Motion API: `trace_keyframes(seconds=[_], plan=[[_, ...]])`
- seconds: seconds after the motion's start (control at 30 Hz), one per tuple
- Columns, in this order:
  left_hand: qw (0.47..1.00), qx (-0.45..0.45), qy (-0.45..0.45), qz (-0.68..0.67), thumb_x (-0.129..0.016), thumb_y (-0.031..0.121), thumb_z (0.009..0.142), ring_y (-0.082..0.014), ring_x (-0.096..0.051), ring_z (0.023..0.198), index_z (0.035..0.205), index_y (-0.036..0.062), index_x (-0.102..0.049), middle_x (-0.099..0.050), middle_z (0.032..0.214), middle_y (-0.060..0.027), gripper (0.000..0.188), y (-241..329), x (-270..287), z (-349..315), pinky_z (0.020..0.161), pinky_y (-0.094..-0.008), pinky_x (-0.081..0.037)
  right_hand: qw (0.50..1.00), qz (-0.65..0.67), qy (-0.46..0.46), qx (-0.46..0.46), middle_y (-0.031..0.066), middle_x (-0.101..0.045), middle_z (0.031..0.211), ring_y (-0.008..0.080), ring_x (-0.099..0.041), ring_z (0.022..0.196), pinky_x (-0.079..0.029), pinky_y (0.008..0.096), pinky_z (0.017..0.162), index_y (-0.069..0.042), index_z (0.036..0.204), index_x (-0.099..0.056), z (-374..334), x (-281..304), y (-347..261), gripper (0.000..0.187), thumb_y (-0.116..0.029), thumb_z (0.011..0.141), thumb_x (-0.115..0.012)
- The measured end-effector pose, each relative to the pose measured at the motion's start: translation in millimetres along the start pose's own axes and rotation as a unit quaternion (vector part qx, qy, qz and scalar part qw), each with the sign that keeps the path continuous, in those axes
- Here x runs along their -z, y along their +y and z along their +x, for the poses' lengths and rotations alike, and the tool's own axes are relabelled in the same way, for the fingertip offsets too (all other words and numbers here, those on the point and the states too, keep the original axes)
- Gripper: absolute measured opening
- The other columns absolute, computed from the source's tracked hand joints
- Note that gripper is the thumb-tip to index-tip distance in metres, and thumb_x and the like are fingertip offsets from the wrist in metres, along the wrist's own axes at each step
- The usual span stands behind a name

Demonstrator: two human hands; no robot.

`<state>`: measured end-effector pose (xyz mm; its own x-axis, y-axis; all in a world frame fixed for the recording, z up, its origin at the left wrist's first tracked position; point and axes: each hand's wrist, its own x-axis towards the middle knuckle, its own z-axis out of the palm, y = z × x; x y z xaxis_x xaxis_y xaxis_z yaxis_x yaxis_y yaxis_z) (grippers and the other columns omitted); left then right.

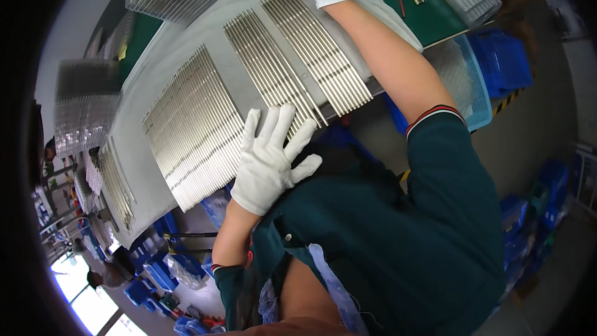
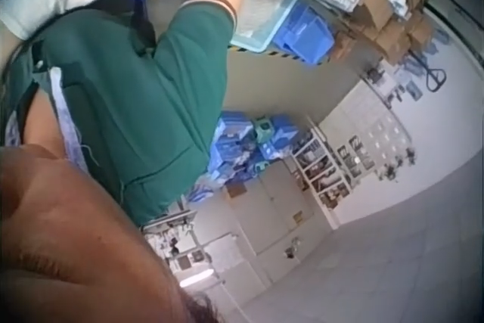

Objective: The recorder is arranging small metal rods into neat, aligned groups on a workbench using their hands and an alignment block.

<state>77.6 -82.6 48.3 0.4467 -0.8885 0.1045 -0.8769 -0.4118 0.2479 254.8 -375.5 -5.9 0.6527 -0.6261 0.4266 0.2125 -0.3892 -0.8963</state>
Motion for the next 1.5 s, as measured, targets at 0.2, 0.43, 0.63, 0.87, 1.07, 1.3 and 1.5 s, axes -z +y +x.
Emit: trace_keyframes(seconds=[0.2, 0.43, 0.63, 0.87, 1.07, 1.3, 1.5], plan=[[0.999, 0.027, -0.006, 0.024, -0.079, 0.046, 0.08, -0.0358, -0.054, 0.129, 0.137, 0.0152, -0.058, -0.054, 0.138, -0.0177, 0.067, -4.5, 3.8, -21.7, 0.118, -0.0562, -0.031, 0.998, 0.05, -0.034, -0.016, 0.0158, -0.076, 0.109, 0.0213, -0.073, 0.095, -0.057, 0.0338, 0.084, -0.003, 0.132, -0.066, -1.9, 0.5, -5.4, 0.047, -0.023, 0.09, -0.076], [1.0, -0.016, 0.011, -0.005, -0.074, 0.049, 0.082, -0.0362, -0.052, 0.13, 0.139, 0.0154, -0.057, -0.053, 0.141, -0.0181, 0.069, -0.5, -5.9, 7.4, 0.116, -0.0564, -0.034, 0.999, -0.002, -0.028, 0.024, 0.0168, -0.075, 0.113, 0.0246, -0.072, 0.104, -0.056, 0.0352, 0.09, -0.004, 0.132, -0.066, -4.0, -2.0, -8.3, 0.048, -0.025, 0.09, -0.076], [0.999, -0.045, 0.015, -0.01, -0.073, 0.051, 0.082, -0.0358, -0.05, 0.13, 0.14, 0.017, -0.056, -0.053, 0.139, -0.0173, 0.069, 5.9, -15.6, 32.5, 0.117, -0.055, -0.033, 0.998, -0.053, -0.004, 0.013, 0.0181, -0.074, 0.112, 0.0269, -0.072, 0.101, -0.056, 0.0362, 0.089, -0.006, 0.131, -0.067, 0.4, -2.1, -2.6, 0.048, -0.028, 0.089, -0.076], [0.998, 0.032, -0.037, 0.035, -0.076, 0.05, 0.08, -0.0355, -0.054, 0.126, 0.137, 0.0117, -0.06, -0.057, 0.135, -0.0165, 0.071, 8.6, 17.3, 6.8, 0.112, -0.0553, -0.039, 1.0, 0.015, -0.009, -0.012, 0.0169, -0.075, 0.11, 0.0236, -0.072, 0.1, -0.056, 0.0341, 0.087, -0.005, 0.13, -0.067, -1.6, 0.8, -9.9, 0.047, -0.026, 0.089, -0.076], [0.999, -0.03, 0.015, 0.006, -0.074, 0.055, 0.08, -0.0349, -0.05, 0.131, 0.14, 0.0098, -0.055, -0.055, 0.136, -0.0163, 0.078, 17.3, 2.5, 49.1, 0.116, -0.0526, -0.035, 1.0, 0.0, 0.003, 0.003, 0.0159, -0.075, 0.109, 0.0221, -0.071, 0.098, -0.056, 0.0334, 0.086, -0.004, 0.13, -0.067, -0.8, 0.4, -10.7, 0.047, -0.026, 0.09, -0.075], [0.988, -0.101, 0.105, -0.043, -0.07, 0.065, 0.078, -0.0377, -0.049, 0.13, 0.14, 0.0075, -0.056, -0.054, 0.137, -0.0178, 0.086, 16.7, -50.3, 99.6, 0.116, -0.0524, -0.034, 0.999, 0.041, -0.02, -0.024, 0.0113, -0.073, 0.103, 0.0176, -0.068, 0.085, -0.055, 0.0319, 0.078, -0.002, 0.127, -0.066, -7.3, 6.3, -34.8, 0.04, -0.021, 0.093, -0.069], [0.996, -0.061, 0.063, -0.034, -0.069, 0.067, 0.078, -0.0382, -0.047, 0.136, 0.141, 0.0117, -0.057, -0.053, 0.143, -0.0171, 0.085, 10.2, -41.3, 71.5, 0.119, -0.0527, -0.032, 0.999, 0.037, -0.009, -0.017, 0.0121, -0.072, 0.112, 0.0172, -0.069, 0.094, -0.055, 0.03, 0.082, 0.001, 0.131, -0.065, 0.4, 5.7, -13.6, 0.042, -0.015, 0.092, -0.071]])
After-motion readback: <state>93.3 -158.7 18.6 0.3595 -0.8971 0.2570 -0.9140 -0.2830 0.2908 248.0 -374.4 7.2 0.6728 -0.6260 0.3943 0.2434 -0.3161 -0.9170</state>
